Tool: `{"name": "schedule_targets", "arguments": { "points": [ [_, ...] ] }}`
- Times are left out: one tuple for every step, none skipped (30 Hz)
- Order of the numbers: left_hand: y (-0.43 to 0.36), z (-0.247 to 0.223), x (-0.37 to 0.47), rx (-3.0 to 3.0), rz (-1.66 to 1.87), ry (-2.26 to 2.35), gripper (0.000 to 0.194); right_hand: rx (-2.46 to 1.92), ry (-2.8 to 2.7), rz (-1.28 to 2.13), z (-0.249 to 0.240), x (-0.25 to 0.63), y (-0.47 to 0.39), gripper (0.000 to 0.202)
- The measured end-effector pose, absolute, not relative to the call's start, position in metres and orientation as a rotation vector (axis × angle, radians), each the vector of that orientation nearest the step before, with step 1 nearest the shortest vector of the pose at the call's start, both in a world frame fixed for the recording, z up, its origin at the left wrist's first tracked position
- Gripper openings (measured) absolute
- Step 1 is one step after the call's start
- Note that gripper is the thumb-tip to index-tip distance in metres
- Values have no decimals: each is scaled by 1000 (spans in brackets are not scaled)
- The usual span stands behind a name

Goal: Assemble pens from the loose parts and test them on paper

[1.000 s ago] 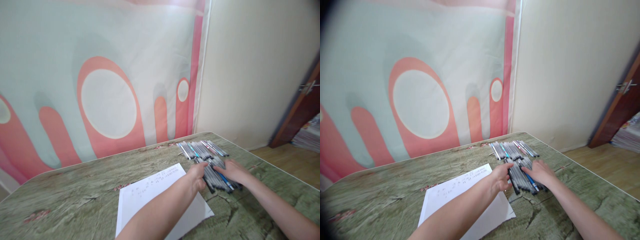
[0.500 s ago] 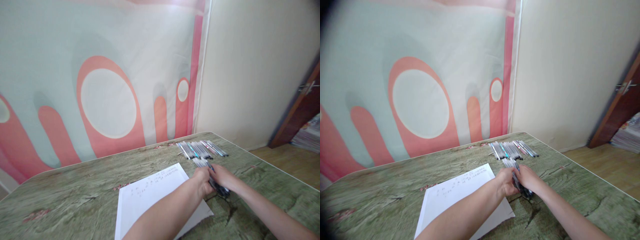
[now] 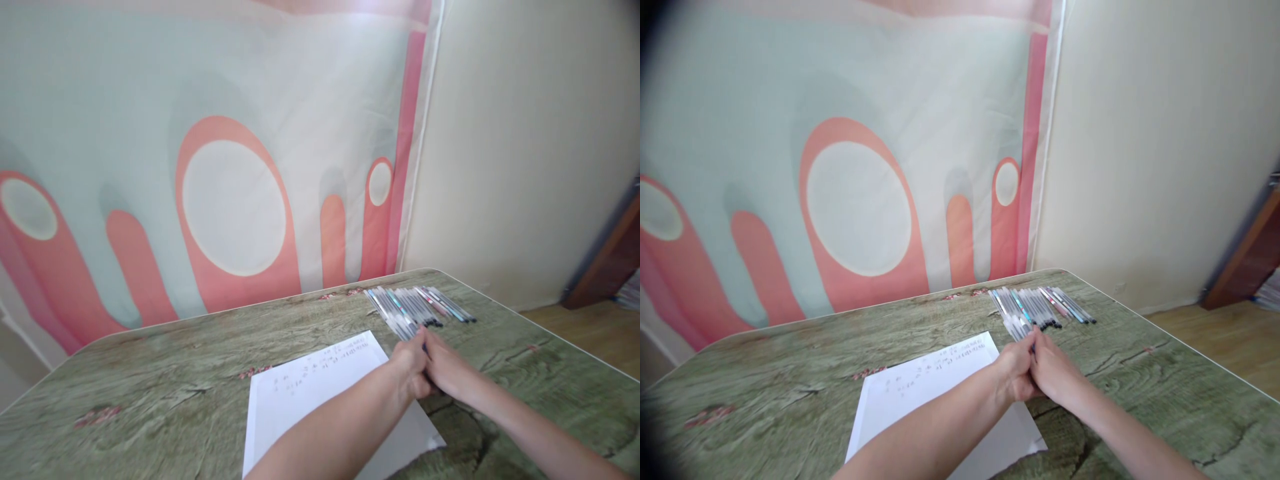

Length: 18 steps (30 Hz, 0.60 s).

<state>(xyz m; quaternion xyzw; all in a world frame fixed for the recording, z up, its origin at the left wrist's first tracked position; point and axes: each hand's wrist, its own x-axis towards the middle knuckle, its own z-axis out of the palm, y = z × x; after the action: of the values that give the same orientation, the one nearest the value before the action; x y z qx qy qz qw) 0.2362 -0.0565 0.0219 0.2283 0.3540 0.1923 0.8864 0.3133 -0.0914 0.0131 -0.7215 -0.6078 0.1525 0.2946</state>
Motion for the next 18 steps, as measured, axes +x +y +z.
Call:
{"name": "schedule_targets", "arguments": {
  "points": [
    [-54, 25, 232, 471, 405, 717, 37, -1902, -1638, 406, 19, 307, -91, 44],
    [-52, 29, 226, 466, 411, 704, 38, -1879, -1664, 416, 24, 300, -89, 43],
    [-49, 33, 220, 462, 417, 698, 39, -1850, -1701, 440, 31, 293, -87, 41],
    [-45, 38, 213, 459, 425, 695, 39, -1830, -1719, 455, 37, 286, -85, 39],
    [-42, 42, 204, 457, 429, 694, 40, -1813, -1739, 463, 43, 278, -83, 37],
    [-38, 46, 196, 454, 421, 688, 41, -1802, -1752, 469, 49, 269, -80, 35],
    [-35, 49, 186, 448, 413, 679, 42, -1794, -1759, 480, 55, 260, -78, 35],
    [-31, 51, 177, 440, 421, 668, 43, -1785, -1766, 499, 60, 250, -75, 35],
    [-28, 51, 167, 432, 445, 659, 43, -1769, -1777, 526, 64, 240, -72, 36],
    [-25, 51, 157, 422, 479, 651, 43, -1751, -1789, 547, 67, 230, -70, 38],
    [-22, 50, 147, 412, 516, 643, 44, -1736, -1799, 558, 69, 220, -67, 40],
    [-18, 49, 137, 404, 545, 630, 45, -1721, -1819, 555, 70, 209, -65, 42],
    [-15, 48, 126, 397, 564, 617, 46, -1706, -1851, 522, 69, 199, -62, 43],
    [-12, 46, 115, 392, 578, 610, 46, -1686, -1893, 464, 68, 190, -60, 43],
    [-9, 45, 103, 390, 592, 613, 45, -1656, -1943, 393, 65, 181, -58, 43],
    [-6, 43, 90, 391, 605, 624, 42, -1616, -1991, 322, 62, 172, -57, 43],
    [-4, 43, 77, 397, 621, 646, 38, -1568, -2031, 267, 58, 164, -57, 45],
    [-3, 43, 63, 412, 638, 675, 35, -1516, -2062, 242, 55, 156, -58, 47]
  ]
}}
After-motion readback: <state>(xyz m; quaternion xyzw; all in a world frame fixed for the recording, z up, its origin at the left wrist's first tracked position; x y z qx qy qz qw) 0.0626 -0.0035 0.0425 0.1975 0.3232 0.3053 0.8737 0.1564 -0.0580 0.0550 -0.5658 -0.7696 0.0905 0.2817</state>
